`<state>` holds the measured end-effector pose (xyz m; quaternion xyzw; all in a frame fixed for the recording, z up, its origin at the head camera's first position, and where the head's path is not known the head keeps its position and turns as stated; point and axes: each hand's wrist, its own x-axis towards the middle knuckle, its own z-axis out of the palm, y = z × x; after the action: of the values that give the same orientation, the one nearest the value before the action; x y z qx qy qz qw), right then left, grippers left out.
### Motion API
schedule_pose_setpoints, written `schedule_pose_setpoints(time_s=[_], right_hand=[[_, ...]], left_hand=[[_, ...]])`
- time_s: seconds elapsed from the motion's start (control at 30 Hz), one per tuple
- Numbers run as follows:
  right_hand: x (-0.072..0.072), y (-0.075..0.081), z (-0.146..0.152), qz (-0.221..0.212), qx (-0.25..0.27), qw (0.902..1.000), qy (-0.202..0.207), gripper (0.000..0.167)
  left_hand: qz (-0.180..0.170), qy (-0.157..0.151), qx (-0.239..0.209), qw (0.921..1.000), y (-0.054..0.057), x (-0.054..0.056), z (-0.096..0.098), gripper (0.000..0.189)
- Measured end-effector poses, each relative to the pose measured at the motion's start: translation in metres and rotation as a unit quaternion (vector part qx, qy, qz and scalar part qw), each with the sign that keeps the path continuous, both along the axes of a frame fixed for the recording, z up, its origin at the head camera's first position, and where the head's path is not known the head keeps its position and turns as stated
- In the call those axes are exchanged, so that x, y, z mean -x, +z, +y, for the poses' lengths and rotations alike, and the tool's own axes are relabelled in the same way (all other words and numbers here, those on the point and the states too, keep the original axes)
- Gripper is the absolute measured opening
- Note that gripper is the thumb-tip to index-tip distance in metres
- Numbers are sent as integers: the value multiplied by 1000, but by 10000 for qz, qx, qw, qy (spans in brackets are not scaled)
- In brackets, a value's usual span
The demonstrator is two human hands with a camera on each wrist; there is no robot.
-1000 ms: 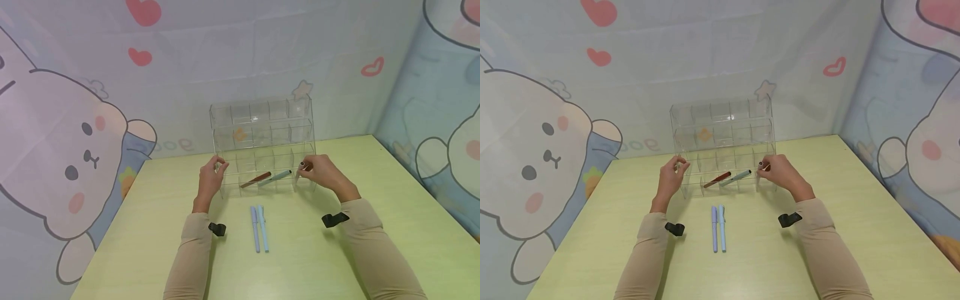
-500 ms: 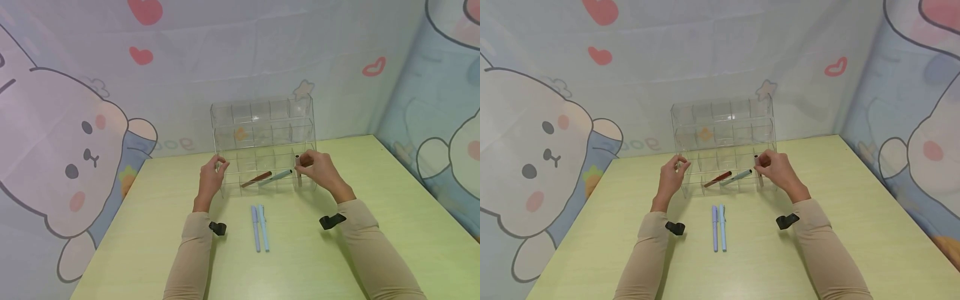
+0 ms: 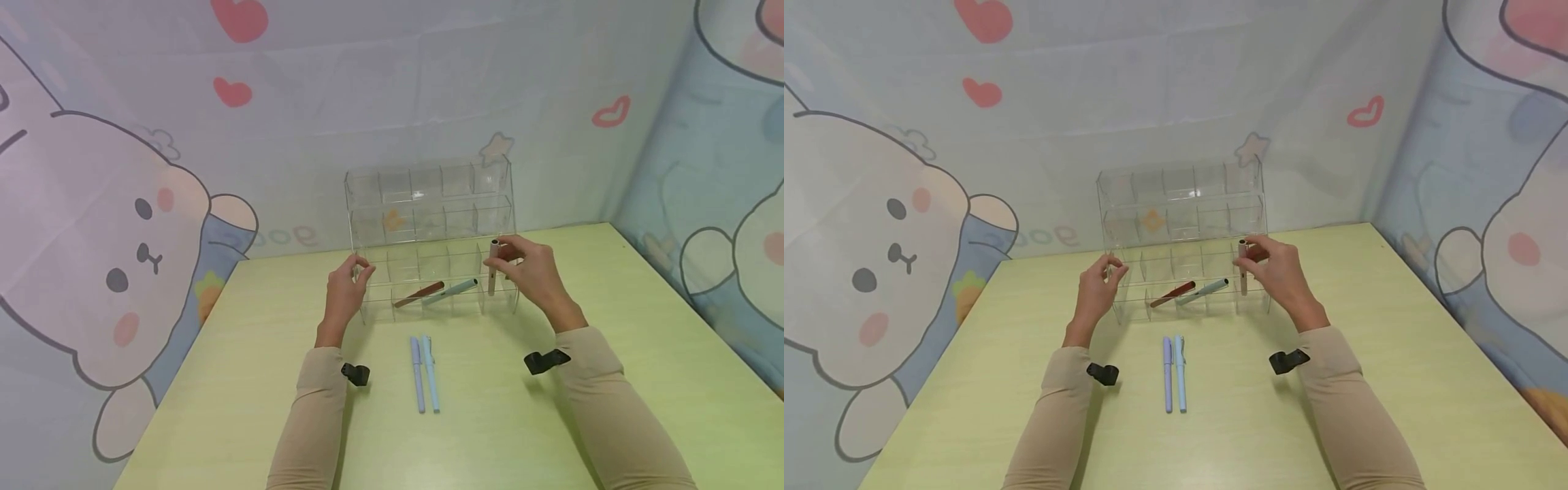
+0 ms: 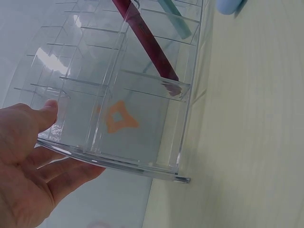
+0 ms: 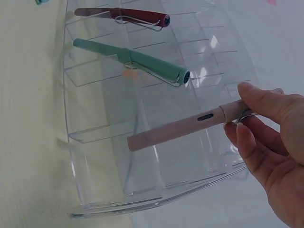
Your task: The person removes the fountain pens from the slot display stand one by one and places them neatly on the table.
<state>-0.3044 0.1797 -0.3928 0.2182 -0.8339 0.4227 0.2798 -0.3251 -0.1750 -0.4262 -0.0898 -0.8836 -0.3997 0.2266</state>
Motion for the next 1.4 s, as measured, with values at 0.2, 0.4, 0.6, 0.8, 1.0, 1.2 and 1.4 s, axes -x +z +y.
schedule_pose_setpoints(time_s=[0.2, 0.4, 0.6, 0.8, 1.0, 1.2, 1.4], right_hand=[[-1, 4, 0, 99, 150, 9998, -27, 38], [-4, 10, 1, -160, 224, 9996, 73, 40], [-9, 17, 2, 55, 313, 9994, 113, 42], [-13, 23, 2, 310, 389, 9987, 85, 43], [-17, 28, 0, 492, 546, 9973, 44, 49], [-21, 31, -3, 590, 824, 9947, 168, 50], [-21, 33, -5, 731, 777, 9939, 276, 47]], left_hand=[[12, -1, -2, 10000, 1, -1, 0, 18], [16, -6, -17, 10000, 2, -2, 0, 17], [120, -57, 18, 9999, 1, -2, 0, 17], [130, -50, 41, 9999, 0, -1, 0, 17], [104, -63, 2, 9999, 0, -1, 0, 17], [82, -38, -25, 10000, 1, -1, 1, 17], [70, -54, -20, 10000, 1, -2, 0, 18]])
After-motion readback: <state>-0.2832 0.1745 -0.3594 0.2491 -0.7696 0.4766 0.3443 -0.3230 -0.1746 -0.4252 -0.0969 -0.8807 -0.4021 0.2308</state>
